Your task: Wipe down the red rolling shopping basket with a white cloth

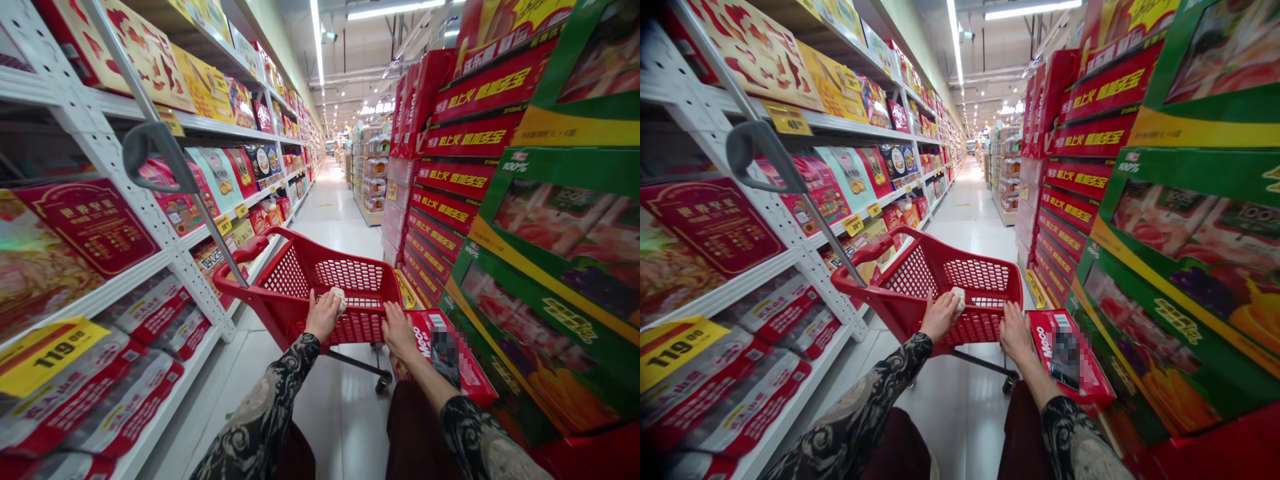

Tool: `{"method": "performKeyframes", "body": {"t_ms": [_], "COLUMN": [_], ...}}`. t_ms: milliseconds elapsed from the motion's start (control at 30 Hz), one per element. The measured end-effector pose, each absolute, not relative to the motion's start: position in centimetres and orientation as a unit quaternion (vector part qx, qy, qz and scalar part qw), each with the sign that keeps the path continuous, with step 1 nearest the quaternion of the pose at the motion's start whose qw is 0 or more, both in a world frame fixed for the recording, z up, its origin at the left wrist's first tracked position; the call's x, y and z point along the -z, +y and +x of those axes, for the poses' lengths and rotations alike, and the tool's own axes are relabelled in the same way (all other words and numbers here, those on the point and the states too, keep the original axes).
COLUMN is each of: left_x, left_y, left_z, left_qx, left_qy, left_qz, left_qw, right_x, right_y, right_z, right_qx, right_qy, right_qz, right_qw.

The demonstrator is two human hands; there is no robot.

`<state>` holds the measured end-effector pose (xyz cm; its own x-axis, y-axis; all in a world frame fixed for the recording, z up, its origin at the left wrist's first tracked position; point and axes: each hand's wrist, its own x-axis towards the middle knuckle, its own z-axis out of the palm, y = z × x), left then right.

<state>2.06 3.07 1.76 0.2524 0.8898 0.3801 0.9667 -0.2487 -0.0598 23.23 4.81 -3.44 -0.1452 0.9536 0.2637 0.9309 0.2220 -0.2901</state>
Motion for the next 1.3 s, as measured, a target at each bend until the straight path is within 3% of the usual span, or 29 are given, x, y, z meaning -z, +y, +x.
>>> {"method": "performKeyframes", "body": {"t_ms": [233, 567, 967, 1300], "left_x": [-1.6, -5.7, -4.7, -3.7], "left_y": [3.2, 0.2, 1.2, 1.4], "left_z": [2.0, -11.1, -8.5, -9.0], "left_qx": [0.126, 0.114, 0.122, 0.124], "left_qy": [-0.582, -0.699, -0.669, -0.696], "left_qz": [-0.789, -0.675, -0.709, -0.679], "left_qw": [0.149, 0.208, 0.187, 0.198], "right_x": [5.2, 5.7, 4.9, 5.3], "right_y": [4.0, 4.9, 4.9, 5.0], "right_z": [21.1, 22.2, 22.2, 22.1], "right_qx": [0.043, 0.055, 0.062, 0.063], "right_qy": [-0.784, -0.785, -0.780, -0.781], "right_qz": [-0.575, -0.576, -0.593, -0.585], "right_qw": [0.230, 0.222, 0.189, 0.209]}}
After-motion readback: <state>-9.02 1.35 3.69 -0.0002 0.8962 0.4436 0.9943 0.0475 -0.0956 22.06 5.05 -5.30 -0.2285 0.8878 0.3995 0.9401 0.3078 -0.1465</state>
